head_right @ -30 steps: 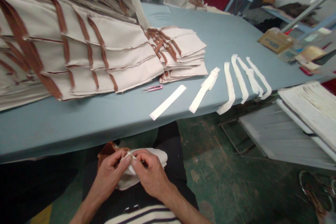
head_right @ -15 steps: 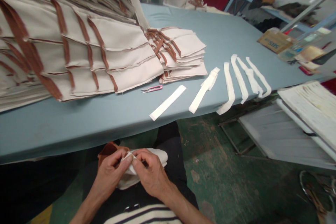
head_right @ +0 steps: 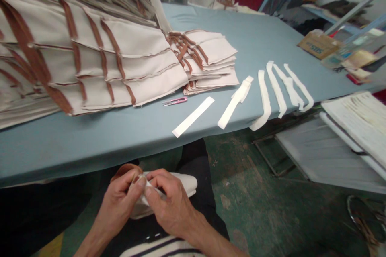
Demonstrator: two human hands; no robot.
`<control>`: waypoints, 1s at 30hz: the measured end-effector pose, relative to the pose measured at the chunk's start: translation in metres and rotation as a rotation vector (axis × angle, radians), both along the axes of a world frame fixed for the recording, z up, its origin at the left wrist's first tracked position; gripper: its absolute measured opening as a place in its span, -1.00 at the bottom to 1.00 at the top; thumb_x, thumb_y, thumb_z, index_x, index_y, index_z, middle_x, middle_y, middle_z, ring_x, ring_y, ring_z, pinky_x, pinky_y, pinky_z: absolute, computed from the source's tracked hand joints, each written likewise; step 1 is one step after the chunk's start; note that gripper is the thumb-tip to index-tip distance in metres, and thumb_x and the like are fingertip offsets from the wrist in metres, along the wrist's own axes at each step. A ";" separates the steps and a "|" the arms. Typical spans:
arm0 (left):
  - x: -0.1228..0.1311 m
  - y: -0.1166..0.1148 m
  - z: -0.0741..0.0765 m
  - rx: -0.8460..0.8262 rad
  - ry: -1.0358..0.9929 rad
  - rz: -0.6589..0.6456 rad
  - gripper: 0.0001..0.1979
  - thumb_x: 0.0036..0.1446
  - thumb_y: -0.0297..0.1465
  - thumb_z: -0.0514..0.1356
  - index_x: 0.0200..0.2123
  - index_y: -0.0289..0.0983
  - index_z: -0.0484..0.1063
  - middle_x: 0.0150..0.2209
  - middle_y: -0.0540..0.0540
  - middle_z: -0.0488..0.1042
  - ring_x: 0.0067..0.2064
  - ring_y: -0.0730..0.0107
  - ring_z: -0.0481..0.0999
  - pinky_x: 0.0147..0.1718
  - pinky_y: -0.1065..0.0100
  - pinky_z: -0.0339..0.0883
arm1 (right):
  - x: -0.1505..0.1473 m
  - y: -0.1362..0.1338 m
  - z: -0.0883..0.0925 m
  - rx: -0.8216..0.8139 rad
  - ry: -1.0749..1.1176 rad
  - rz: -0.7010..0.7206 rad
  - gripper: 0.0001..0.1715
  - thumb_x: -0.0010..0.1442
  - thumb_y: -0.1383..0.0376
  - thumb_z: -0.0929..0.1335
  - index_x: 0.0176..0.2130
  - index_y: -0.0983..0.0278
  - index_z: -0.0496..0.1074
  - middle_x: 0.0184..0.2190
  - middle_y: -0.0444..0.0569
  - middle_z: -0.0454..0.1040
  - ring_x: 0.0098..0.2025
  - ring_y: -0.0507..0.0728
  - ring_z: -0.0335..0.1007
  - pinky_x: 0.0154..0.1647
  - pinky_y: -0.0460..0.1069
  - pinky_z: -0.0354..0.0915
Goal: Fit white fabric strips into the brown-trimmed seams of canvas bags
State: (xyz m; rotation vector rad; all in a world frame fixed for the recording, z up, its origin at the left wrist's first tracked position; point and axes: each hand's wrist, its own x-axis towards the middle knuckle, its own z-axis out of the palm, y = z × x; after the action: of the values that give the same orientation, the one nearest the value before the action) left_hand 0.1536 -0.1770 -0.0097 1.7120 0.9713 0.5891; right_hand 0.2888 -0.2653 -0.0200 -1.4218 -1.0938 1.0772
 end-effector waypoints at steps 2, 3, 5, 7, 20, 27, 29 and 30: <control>-0.002 0.003 0.016 0.048 -0.020 -0.009 -0.63 0.24 -0.29 0.10 -0.61 -0.17 0.12 -0.61 0.14 0.10 -0.58 0.51 0.11 -0.62 0.49 0.04 | 0.000 0.003 0.018 0.073 -0.028 0.021 -0.69 0.43 0.27 0.33 -0.39 0.23 0.33 -0.10 0.08 0.56 -0.02 0.14 0.54 0.04 0.01 0.37; -0.004 0.004 0.024 0.082 -0.031 -0.013 -0.64 0.22 -0.33 0.11 -0.61 -0.17 0.13 -0.62 0.15 0.09 -0.59 0.53 0.11 -0.63 0.50 0.03 | 0.001 0.004 0.025 0.109 -0.040 0.031 -0.70 0.43 0.28 0.33 -0.39 0.23 0.33 -0.11 0.08 0.55 -0.02 0.14 0.54 0.04 0.01 0.38; -0.005 0.007 0.037 0.182 -0.059 -0.018 -0.65 0.20 -0.41 0.11 -0.62 -0.18 0.11 -0.63 0.17 0.08 -0.62 0.56 0.09 -0.64 0.52 -0.01 | 0.001 0.006 0.037 0.166 -0.058 0.042 -0.72 0.42 0.30 0.33 -0.38 0.23 0.33 -0.13 0.07 0.54 -0.01 0.14 0.53 0.04 0.01 0.39; -0.006 0.009 0.043 0.284 -0.078 -0.016 -0.66 0.18 -0.47 0.10 -0.62 -0.19 0.10 -0.65 0.19 0.07 -0.64 0.58 0.09 -0.66 0.54 -0.02 | 0.000 0.007 0.042 0.193 -0.067 0.041 -0.75 0.40 0.32 0.34 -0.37 0.23 0.33 -0.13 0.07 0.53 0.01 0.15 0.53 0.06 0.01 0.39; -0.010 0.011 0.036 0.343 -0.044 0.018 -0.66 0.14 -0.45 0.12 -0.64 -0.18 0.10 -0.68 0.16 0.08 -0.67 0.54 0.11 -0.67 0.48 -0.01 | -0.005 0.006 0.041 0.155 -0.076 0.046 -0.76 0.41 0.30 0.34 -0.35 0.21 0.35 -0.15 0.04 0.54 0.01 0.15 0.53 0.07 0.03 0.43; -0.011 0.010 0.028 0.297 -0.013 0.015 -0.65 0.15 -0.45 0.11 -0.64 -0.18 0.09 -0.66 0.15 0.07 -0.65 0.54 0.10 -0.66 0.47 -0.01 | -0.009 0.006 0.032 0.134 -0.058 0.034 -0.75 0.41 0.30 0.35 -0.36 0.21 0.35 -0.08 0.07 0.55 0.00 0.13 0.55 0.09 0.01 0.42; -0.011 0.009 0.025 0.285 -0.010 0.027 -0.65 0.15 -0.44 0.10 -0.64 -0.18 0.07 -0.66 0.15 0.05 -0.65 0.55 0.08 -0.66 0.47 -0.03 | -0.010 0.006 0.030 0.130 -0.050 0.031 -0.74 0.40 0.29 0.36 -0.37 0.22 0.33 -0.10 0.06 0.55 -0.02 0.13 0.55 0.07 0.01 0.42; -0.012 0.009 0.023 0.278 -0.009 0.037 -0.65 0.15 -0.44 0.10 -0.64 -0.17 0.06 -0.66 0.15 0.04 -0.65 0.55 0.08 -0.66 0.46 -0.04 | -0.011 0.007 0.029 0.127 -0.046 0.030 -0.73 0.40 0.30 0.36 -0.38 0.22 0.32 -0.11 0.06 0.55 -0.02 0.13 0.55 0.07 0.00 0.42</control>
State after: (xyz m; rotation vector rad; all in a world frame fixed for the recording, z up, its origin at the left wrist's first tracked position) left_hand 0.1421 -0.1681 0.0134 1.9370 0.9499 0.7849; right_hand 0.2780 -0.2587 0.0085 -1.3388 -1.1994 0.9822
